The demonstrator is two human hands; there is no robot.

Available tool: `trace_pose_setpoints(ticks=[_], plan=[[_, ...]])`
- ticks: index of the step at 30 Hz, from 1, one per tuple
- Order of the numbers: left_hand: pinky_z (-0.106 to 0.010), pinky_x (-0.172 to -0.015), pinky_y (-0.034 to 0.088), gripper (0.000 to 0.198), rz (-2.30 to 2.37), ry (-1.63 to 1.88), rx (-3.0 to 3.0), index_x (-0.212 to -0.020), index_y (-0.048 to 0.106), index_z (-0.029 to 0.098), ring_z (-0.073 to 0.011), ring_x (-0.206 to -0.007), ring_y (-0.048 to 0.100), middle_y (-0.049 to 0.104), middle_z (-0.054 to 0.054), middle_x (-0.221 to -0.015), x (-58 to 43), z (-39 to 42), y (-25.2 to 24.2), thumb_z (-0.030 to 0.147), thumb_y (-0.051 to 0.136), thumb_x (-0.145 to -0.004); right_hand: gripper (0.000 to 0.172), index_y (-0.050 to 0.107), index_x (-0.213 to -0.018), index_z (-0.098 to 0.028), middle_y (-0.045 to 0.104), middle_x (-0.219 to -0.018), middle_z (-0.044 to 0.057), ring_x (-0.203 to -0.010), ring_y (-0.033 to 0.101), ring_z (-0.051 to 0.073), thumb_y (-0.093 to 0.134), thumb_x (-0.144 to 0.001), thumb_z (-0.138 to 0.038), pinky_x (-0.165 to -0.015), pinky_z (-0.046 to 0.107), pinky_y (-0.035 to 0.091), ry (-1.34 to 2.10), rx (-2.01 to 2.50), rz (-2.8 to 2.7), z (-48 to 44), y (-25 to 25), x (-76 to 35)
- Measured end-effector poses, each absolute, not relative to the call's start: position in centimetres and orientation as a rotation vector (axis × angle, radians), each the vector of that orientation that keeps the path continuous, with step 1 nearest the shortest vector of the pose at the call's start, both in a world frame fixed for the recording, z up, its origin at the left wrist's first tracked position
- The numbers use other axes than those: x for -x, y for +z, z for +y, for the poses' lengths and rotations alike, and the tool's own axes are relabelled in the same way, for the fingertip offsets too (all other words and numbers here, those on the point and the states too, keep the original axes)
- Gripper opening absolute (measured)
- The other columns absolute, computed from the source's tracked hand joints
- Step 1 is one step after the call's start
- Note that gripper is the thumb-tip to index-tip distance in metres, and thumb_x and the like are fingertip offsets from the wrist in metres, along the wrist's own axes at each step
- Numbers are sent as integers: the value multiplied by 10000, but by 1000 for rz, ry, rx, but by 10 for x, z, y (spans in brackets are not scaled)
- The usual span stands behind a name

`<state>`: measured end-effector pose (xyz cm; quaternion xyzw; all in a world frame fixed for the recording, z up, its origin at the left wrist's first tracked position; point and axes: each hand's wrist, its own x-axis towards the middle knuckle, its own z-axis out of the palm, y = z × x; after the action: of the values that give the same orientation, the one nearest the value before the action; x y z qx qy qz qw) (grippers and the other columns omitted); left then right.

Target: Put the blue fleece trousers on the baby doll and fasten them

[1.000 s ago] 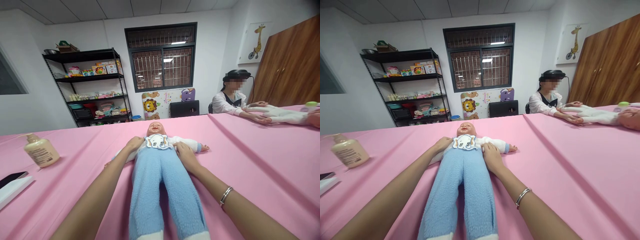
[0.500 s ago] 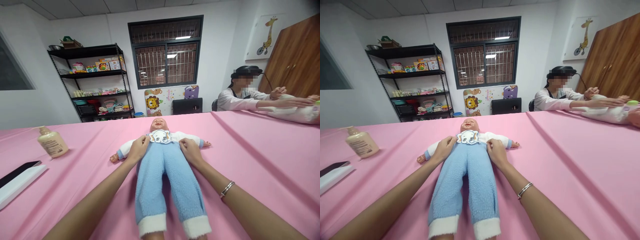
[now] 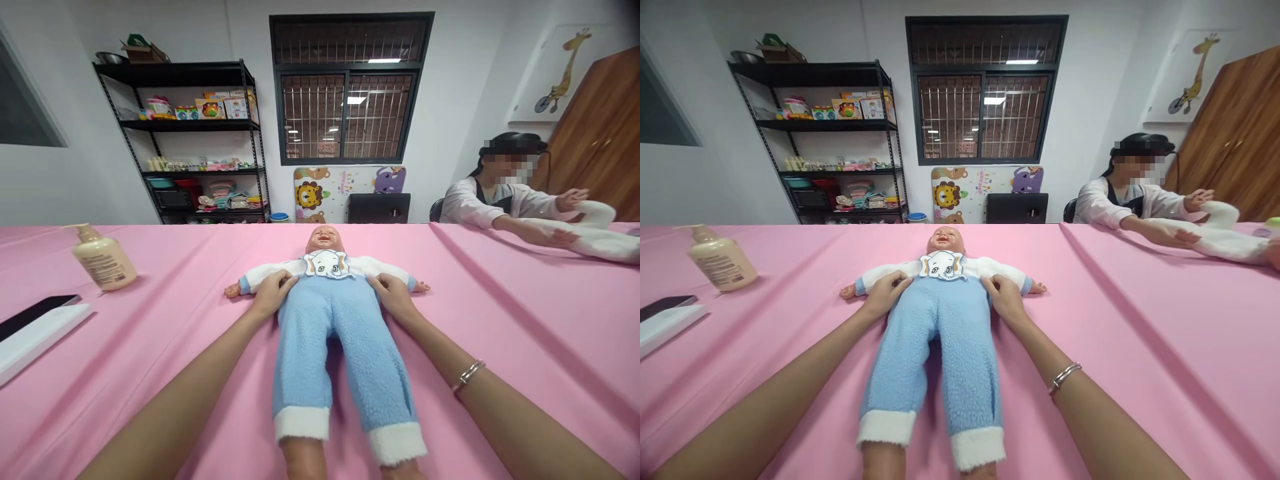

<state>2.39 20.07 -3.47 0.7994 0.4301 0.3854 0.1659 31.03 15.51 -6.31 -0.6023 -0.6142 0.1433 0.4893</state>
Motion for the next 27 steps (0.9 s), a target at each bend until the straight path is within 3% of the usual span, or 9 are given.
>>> trace_pose_setpoints(ticks=[6,12,16,19,21,23,25,27], plan=[[-305,-762,406,166,1314,1210,-2355,-832,526,183,-199,-850,531,590,-35,-864,-26,192,-41,288,400,-862,380,510,-647,-147,547,-629,27,-615,478,159,415,-774,-493,-587,271,320,324,1504,-1535,151,-70,-308],[-318,-794,419,108,1363,1266,-2361,-845,512,184,-192,-856,529,570,-39,-871,-24,194,-43,184,404,-835,430,522,-689,-142,519,-608,23,-600,469,161,408,-777,-547,-571,272,342,406,1443,-1419,150,-65,-299],[-314,-774,424,106,1336,1247,-2351,-831,515,182,-192,-847,537,576,-34,-855,-24,194,-42,162,412,-818,350,536,-812,-137,585,-776,65,-709,530,177,467,-779,-479,-649,288,399,327,1348,-1342,132,-39,-282],[-311,-765,426,114,1316,1244,-2341,-842,523,182,-193,-851,541,581,-31,-859,-24,195,-42,159,415,-812,218,541,-754,-162,572,-750,42,-689,507,150,503,-800,-372,-652,268,387,175,1171,-1609,93,-8,-249],[-307,-751,428,113,1306,1246,-2339,-846,527,186,-189,-831,543,581,-24,-849,-24,196,-43,163,422,-810,179,524,-721,-170,545,-693,6,-637,473,115,507,-821,-318,-622,236,362,300,1009,-1973,60,6,-222],[-304,-734,428,109,1311,1243,-2341,-841,530,190,-183,-799,542,576,-16,-831,-23,197,-44,161,432,-803,209,520,-731,-178,524,-686,-22,-615,441,95,580,-790,-369,-590,216,334,418,803,-2345,32,11,-198],[-303,-725,426,108,1326,1238,-2349,-840,532,192,-179,-777,538,572,-13,-819,-22,198,-45,158,440,-795,268,509,-732,-176,514,-723,-21,-648,432,98,624,-755,-417,-589,216,320,355,654,-2552,13,9,-182],[-306,-726,424,107,1336,1229,-2362,-841,531,191,-179,-772,535,570,-15,-818,-23,198,-44,162,438,-797,228,492,-719,-165,508,-738,-7,-666,425,106,579,-802,-358,-595,227,315,230,631,-2641,6,7,-176]])
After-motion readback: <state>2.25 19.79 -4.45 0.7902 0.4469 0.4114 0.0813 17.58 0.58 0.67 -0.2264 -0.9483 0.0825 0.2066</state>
